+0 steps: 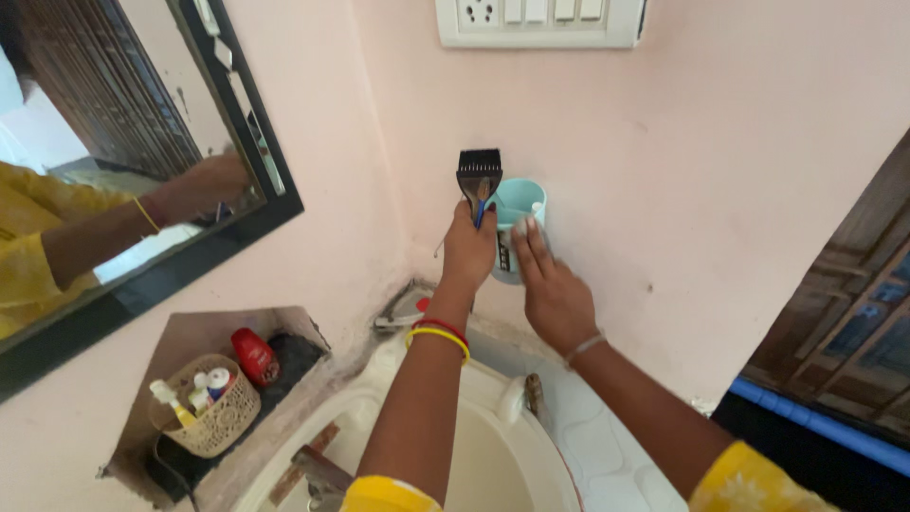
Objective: The person wipes the wall and a wall-mounted cup with a cloth, then rinses a hairbrush and a toothbrush under the sink faucet. The person places the hairbrush and toothbrush into the cup after rinsing.
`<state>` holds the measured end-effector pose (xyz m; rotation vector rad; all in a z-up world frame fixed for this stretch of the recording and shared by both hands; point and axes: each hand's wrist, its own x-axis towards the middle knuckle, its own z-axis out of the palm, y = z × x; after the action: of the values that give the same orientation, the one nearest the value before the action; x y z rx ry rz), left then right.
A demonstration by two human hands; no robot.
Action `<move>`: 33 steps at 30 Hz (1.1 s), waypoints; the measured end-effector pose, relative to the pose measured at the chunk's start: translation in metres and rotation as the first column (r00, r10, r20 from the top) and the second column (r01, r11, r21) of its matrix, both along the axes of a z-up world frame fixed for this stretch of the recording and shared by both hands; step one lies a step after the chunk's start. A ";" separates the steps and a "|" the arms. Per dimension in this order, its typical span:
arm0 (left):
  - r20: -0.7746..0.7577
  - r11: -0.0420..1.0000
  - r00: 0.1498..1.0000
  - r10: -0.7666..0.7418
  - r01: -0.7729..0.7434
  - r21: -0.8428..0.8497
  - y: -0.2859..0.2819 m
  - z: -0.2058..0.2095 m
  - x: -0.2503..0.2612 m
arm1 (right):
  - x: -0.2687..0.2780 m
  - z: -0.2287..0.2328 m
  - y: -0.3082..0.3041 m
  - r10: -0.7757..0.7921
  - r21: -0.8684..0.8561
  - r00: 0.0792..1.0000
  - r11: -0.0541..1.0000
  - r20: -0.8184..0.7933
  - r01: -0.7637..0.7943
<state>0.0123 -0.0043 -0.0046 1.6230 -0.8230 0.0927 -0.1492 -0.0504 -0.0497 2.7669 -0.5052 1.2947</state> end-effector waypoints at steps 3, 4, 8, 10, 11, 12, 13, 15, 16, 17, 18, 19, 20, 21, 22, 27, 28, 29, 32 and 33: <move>0.036 0.998 0.999 -0.029 0.031 -0.050 0.000 -0.002 -0.002 | 0.002 0.000 0.000 0.014 -0.032 1.000 0.999 0.016 -0.014; 0.026 0.999 0.999 -0.020 0.021 -0.040 0.000 -0.002 -0.002 | 0.001 -0.003 0.002 -0.001 -0.042 1.000 0.999 -0.019 0.000; 0.005 1.000 1.000 -0.010 0.010 -0.030 0.001 0.002 -0.003 | -0.012 -0.029 0.010 -0.016 -0.039 0.989 0.999 -0.148 0.011; -0.007 1.000 1.000 -0.009 0.009 -0.026 0.001 0.003 -0.005 | -0.016 -0.033 0.007 -0.014 -0.050 0.983 0.999 -0.182 0.005; -0.011 1.000 1.000 -0.001 0.001 -0.014 0.001 0.003 -0.006 | -0.015 -0.031 0.004 -0.018 -0.070 0.984 0.998 -0.178 0.005; -0.016 1.000 1.000 0.007 -0.007 -0.002 0.002 0.004 -0.006 | -0.012 -0.025 0.002 -0.021 -0.091 0.984 0.996 -0.175 0.005; -0.013 1.000 1.000 0.011 -0.011 0.007 0.002 0.003 -0.006 | -0.009 -0.018 -0.001 -0.009 -0.097 0.990 0.995 -0.141 -0.005; -0.009 1.000 1.000 0.017 -0.017 0.023 0.002 0.003 -0.006 | -0.004 -0.001 -0.011 0.013 -0.113 0.997 0.993 -0.073 -0.022; 0.009 1.000 1.000 0.013 -0.013 0.002 0.001 0.003 -0.004 | -0.001 0.005 -0.013 0.020 -0.102 0.998 0.994 -0.067 -0.026; 0.023 1.000 1.000 0.006 -0.005 -0.018 0.000 0.001 -0.004 | 0.001 0.007 -0.015 0.023 -0.090 0.998 0.996 -0.066 -0.029; 0.036 0.999 0.999 -0.001 0.002 -0.038 -0.001 -0.001 -0.004 | 0.000 0.006 -0.015 0.027 -0.078 0.998 0.996 -0.064 -0.032; 0.030 0.999 1.000 0.000 0.001 -0.032 -0.002 -0.002 -0.003 | -0.001 0.003 -0.014 0.026 -0.077 0.997 0.997 -0.070 -0.031; 0.025 1.000 1.000 0.000 0.001 -0.027 -0.003 -0.004 -0.002 | -0.004 -0.004 -0.010 0.025 -0.075 0.997 0.997 -0.077 -0.031; 0.022 1.000 1.000 0.003 -0.003 -0.026 -0.003 -0.003 0.000 | -0.005 -0.011 -0.008 0.026 -0.077 0.996 0.996 -0.081 -0.032; 0.026 1.000 1.000 -0.004 0.005 -0.030 -0.004 -0.003 0.001 | -0.008 -0.019 -0.004 0.007 -0.054 0.994 0.998 -0.111 -0.013; 0.053 0.999 0.998 0.047 -0.047 0.007 -0.005 -0.003 -0.001 | -0.014 -0.032 0.000 0.024 -0.001 0.996 1.000 -0.084 -0.024; 0.044 0.999 0.998 0.040 -0.040 -0.013 -0.005 0.000 0.000 | -0.009 -0.026 -0.002 0.024 -0.015 0.998 1.000 -0.058 -0.025; 0.030 0.999 0.999 0.029 -0.028 -0.028 -0.005 -0.002 -0.002 | -0.006 -0.018 -0.006 0.021 -0.022 0.999 1.000 -0.039 -0.022; 0.008 0.999 1.000 0.018 -0.018 -0.030 -0.004 -0.003 -0.002 | 0.005 -0.002 -0.014 0.024 -0.031 1.000 0.999 0.014 -0.023; 0.007 1.000 1.000 0.016 -0.016 -0.025 -0.004 -0.002 -0.002 | 0.007 -0.001 -0.015 0.024 -0.034 0.999 0.999 0.034 -0.023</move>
<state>0.0098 -0.0086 -0.0065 1.6074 -0.8115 0.1200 -0.1425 -0.0656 -0.0505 2.7361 -0.4500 1.3443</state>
